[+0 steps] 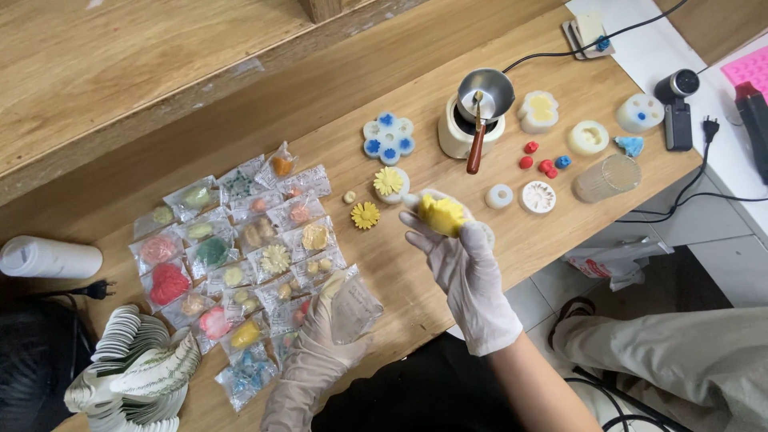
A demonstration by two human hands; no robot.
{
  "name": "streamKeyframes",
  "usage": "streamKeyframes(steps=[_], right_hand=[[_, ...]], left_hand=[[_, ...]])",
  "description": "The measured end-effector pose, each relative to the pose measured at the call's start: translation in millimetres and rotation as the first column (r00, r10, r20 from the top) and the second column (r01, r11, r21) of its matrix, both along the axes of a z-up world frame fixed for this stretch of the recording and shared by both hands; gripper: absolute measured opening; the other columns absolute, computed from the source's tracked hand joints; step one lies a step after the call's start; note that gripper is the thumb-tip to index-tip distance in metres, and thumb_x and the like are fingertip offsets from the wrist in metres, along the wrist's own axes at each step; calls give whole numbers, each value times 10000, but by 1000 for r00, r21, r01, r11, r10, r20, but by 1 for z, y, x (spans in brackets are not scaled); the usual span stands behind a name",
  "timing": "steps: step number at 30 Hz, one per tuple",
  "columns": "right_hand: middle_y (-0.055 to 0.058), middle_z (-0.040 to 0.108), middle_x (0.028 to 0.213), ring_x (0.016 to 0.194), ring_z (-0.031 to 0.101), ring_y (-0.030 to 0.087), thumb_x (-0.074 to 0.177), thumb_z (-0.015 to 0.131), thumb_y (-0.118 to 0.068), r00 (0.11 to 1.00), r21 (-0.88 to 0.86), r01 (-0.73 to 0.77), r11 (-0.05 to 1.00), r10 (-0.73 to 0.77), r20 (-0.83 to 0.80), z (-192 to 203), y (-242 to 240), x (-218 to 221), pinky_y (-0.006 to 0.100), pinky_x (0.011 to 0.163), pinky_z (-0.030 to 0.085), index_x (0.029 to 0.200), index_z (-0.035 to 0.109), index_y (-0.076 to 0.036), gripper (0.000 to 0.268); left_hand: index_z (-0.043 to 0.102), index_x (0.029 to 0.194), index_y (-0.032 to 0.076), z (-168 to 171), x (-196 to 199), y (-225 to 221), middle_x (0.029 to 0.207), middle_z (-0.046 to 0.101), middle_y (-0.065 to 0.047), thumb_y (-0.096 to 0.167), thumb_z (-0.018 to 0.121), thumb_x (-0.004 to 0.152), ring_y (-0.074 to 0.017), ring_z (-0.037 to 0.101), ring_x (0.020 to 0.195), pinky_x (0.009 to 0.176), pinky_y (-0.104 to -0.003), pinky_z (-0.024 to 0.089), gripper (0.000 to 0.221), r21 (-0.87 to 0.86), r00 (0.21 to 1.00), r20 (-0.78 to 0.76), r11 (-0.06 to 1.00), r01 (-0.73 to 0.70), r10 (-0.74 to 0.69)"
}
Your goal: The person picks up flower-shaped wax melts from the workbench and places each one into a small clear plastic bag, then presses the bags closed and sets the packaged melts with the others on the table. They occasionally reach to the shelf above the bench for supplies and handle a small card or label with one bag.
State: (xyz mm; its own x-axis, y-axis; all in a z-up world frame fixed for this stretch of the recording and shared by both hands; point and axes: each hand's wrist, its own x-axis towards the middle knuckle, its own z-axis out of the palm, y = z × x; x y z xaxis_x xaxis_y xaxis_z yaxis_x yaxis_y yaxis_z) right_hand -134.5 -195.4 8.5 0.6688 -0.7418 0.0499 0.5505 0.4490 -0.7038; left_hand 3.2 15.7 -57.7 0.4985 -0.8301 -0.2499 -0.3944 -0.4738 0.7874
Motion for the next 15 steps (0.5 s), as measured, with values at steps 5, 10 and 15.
streamKeyframes(steps=[5,10,15], right_hand=[[260,586,1429,1234,648,361,936,727,-472,924,683,-358,637,134,359,-23,8,7,437,1000,567,1442,487,39,759],[222,634,1370,1185,670,361,888,745,-503,884,806,-461,371,109,455,-19,13,9,464,950,584,1402,525,25,769],[217,680,1301,1139,687,361,863,765,-517,906,872,-422,247,86,415,-19,9,8,459,905,595,1359,565,41,773]], left_hand=[[292,1564,256,20,-2,-2,1521,456,-39,311,943,582,-291,398,1383,1152,-445,286,1180,172,996,93,985,-11,-6],[309,1537,212,31,-6,-1,1514,475,-40,283,894,635,-254,457,1384,1139,-357,377,1077,151,997,-37,987,-57,63],[331,1550,190,26,-6,0,1495,493,-49,265,893,639,-235,475,1390,1143,-328,375,1073,116,998,-43,992,-41,46]])
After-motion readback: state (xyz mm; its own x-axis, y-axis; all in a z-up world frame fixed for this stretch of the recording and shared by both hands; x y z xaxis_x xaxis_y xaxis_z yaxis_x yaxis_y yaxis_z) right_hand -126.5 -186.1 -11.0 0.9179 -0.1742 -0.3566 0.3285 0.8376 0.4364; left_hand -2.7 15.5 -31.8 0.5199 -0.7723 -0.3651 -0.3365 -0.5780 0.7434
